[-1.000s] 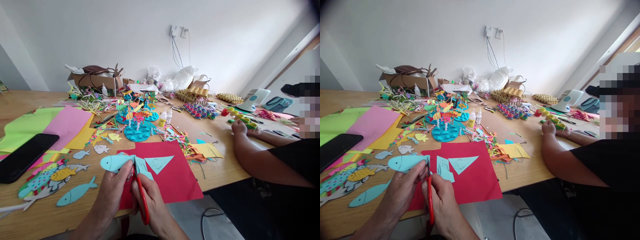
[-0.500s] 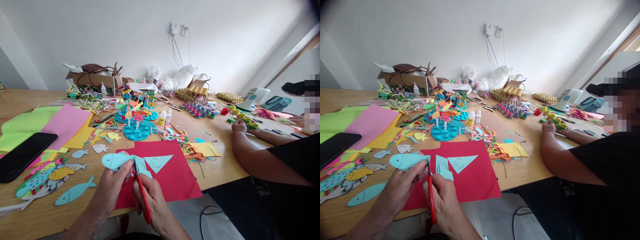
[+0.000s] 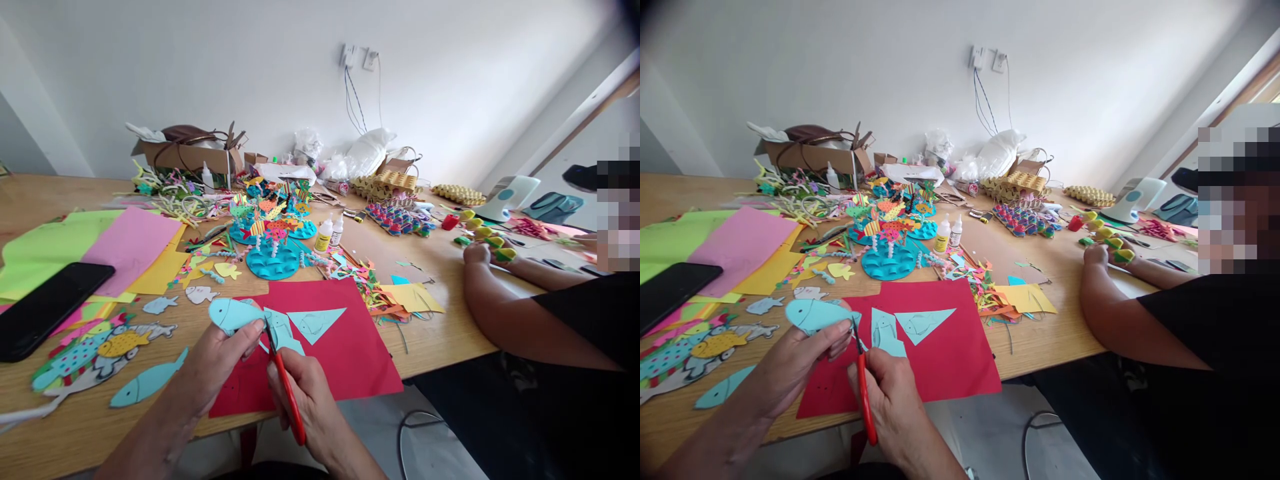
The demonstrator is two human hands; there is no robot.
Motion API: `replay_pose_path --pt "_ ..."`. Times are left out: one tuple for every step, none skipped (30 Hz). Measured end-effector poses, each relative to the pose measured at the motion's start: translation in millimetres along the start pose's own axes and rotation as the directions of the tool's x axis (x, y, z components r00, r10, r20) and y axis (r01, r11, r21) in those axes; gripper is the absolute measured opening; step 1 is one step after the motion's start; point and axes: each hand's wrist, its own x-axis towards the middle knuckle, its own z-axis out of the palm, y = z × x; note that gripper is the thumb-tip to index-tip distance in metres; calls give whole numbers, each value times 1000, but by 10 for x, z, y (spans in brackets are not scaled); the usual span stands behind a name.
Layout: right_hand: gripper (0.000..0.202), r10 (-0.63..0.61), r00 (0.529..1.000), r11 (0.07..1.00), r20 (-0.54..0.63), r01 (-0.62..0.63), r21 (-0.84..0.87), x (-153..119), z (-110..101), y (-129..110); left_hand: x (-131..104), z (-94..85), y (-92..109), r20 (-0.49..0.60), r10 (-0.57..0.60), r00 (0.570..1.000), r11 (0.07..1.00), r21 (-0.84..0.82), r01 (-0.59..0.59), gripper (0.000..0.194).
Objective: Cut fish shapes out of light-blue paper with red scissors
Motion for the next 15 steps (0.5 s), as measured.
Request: replay_pose_path --pt "43 7 1000 1000 1 -7 -6 0 -3 11 3 -5 15 12 -7 1000 1000 1 7 32" --pt "44 15 1000 1000 6 -15 -7 0 -6 19 5 -10 27 26 -10 1000 1000 -3 10 32" --pt "44 23 1000 1000 13 -23 -3 0 -9 25 7 -13 34 37 -5 999 1000 -8 5 32" --pt "43 32 999 999 19 -32 9 0 -12 28 8 -15 37 46 6 999 1000 -10 -5 33" --pt "43 37 999 999 27 -38 23 -1 -15 28 9 -17 36 51 18 999 1000 -8 -17 33" --pt "43 38 999 999 37 -40 36 -1 -17 26 8 -19 31 50 30 998 1000 -2 -30 33" --pt "43 38 998 998 46 -40 49 -2 -18 22 7 -21 24 45 40 998 999 7 -40 33" --pt "44 36 998 997 57 -40 59 -2 -18 16 6 -22 16 40 43 998 999 18 -44 33" --pt "45 34 997 997 66 -39 70 -1 -17 11 4 -23 9 35 41 999 999 28 -42 33" --pt "46 30 997 996 74 -36 82 -1 -16 5 2 -23 3 27 38 999 999 36 -39 33" --pt "46 27 996 995 79 -35 96 -1 -15 -2 -1 -21 0 21 37 999 998 41 -38 33" --pt "47 26 997 993 79 -35 113 0 -13 -8 -4 -17 -1 17 39 999 998 42 -39 33" --pt "47 25 997 992 76 -35 125 0 -11 -14 -8 -10 0 17 44 999 998 41 -45 33" --pt "47 26 997 991 71 -35 133 0 -10 -20 -12 -1 1 20 52 998 998 39 -53 33" --pt "46 30 997 990 65 -39 138 0 -9 -25 -16 10 2 22 61 998 997 36 -62 33"
